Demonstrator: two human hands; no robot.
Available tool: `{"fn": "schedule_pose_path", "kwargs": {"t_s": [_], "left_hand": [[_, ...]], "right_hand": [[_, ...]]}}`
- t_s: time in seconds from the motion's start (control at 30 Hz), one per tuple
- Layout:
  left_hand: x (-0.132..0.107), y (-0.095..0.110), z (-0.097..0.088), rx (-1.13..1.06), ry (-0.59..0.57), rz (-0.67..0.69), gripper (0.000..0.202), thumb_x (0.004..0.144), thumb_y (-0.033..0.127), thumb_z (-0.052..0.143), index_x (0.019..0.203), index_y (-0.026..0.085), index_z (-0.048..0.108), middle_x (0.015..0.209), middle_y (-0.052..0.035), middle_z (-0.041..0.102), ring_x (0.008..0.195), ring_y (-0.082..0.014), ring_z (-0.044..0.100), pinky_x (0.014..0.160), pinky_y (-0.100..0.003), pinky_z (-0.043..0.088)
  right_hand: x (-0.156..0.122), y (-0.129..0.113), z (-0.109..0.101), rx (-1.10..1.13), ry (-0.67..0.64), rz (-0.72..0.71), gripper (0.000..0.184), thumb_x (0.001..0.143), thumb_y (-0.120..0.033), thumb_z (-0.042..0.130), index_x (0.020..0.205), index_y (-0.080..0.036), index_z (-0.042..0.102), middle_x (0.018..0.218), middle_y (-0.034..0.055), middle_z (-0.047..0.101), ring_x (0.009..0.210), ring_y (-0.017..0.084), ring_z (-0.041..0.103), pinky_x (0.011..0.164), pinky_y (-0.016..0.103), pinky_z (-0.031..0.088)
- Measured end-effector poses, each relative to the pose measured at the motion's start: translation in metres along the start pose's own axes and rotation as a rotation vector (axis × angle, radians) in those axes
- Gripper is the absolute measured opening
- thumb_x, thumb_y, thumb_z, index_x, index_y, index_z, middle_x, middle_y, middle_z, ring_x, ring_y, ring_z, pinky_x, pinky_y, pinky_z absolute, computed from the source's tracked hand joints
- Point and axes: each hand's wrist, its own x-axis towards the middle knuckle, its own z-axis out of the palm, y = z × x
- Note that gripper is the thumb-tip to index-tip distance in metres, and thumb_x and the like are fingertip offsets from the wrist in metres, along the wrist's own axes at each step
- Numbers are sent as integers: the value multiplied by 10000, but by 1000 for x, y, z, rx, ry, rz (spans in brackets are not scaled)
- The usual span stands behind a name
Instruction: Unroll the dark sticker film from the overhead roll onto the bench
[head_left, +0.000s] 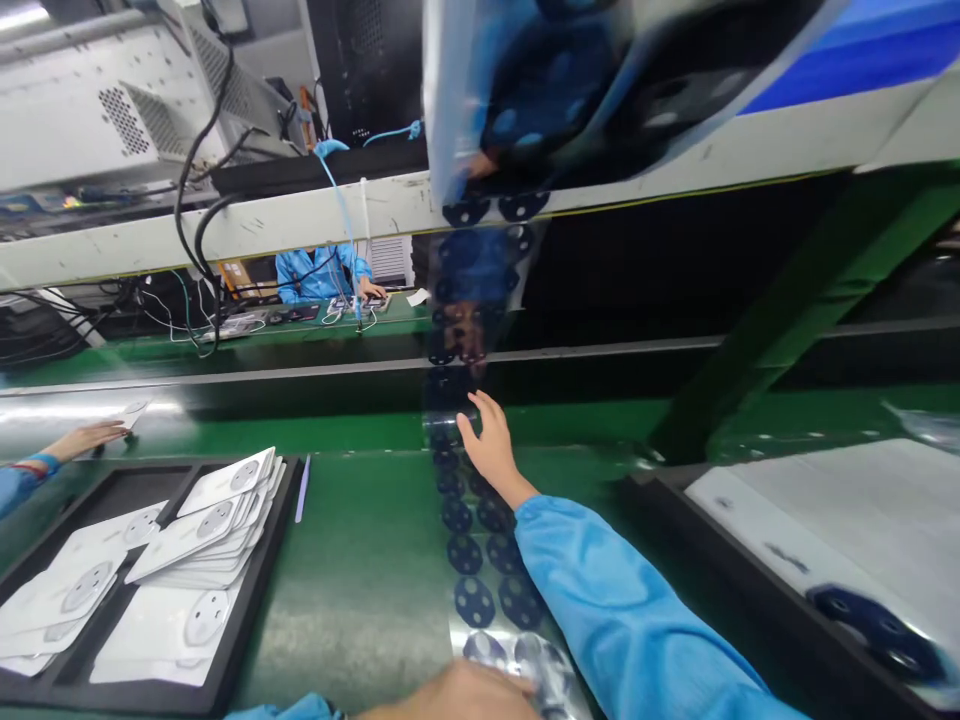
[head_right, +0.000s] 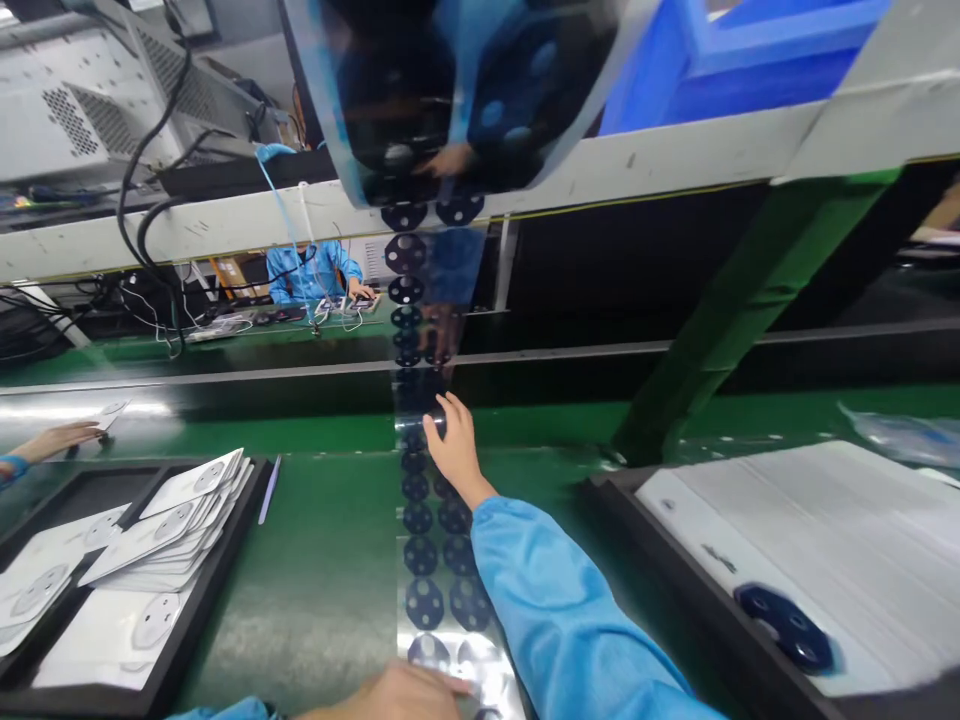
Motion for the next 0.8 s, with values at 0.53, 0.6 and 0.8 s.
{"fn": "schedule_pose_path", "kwargs": {"t_s": [0.53,0.6,0.8], "left_hand": [[8,6,-74,220,12,-404,560,1004,505,509,1480,215,450,1615,-130,248,1531,-328,120,1225,-663,82],[7,5,-72,227,25,-426,567,1004,514,505,1483,216,448,1625,-148,205,1531,-342,106,1213,-681,86],[5,7,-71,246,49,-449,637,1036,580,403,1536,188,364,1629,-143,191,1534,-327,99,1224,-663,113]], "right_hand": [[-20,37,-11,449,181,430,469,940,-561,634,1110,-124,624,1028,98,639,968,249,635,898,444,535],[-30,33,-20,479,123,434,490,917,-591,644,1074,-126,631,1025,104,647,958,249,640,878,436,544],[-64,11,-54,436,-66,397,501,800,-609,614,998,-155,689,1028,135,690,942,295,664,860,449,552]]}}
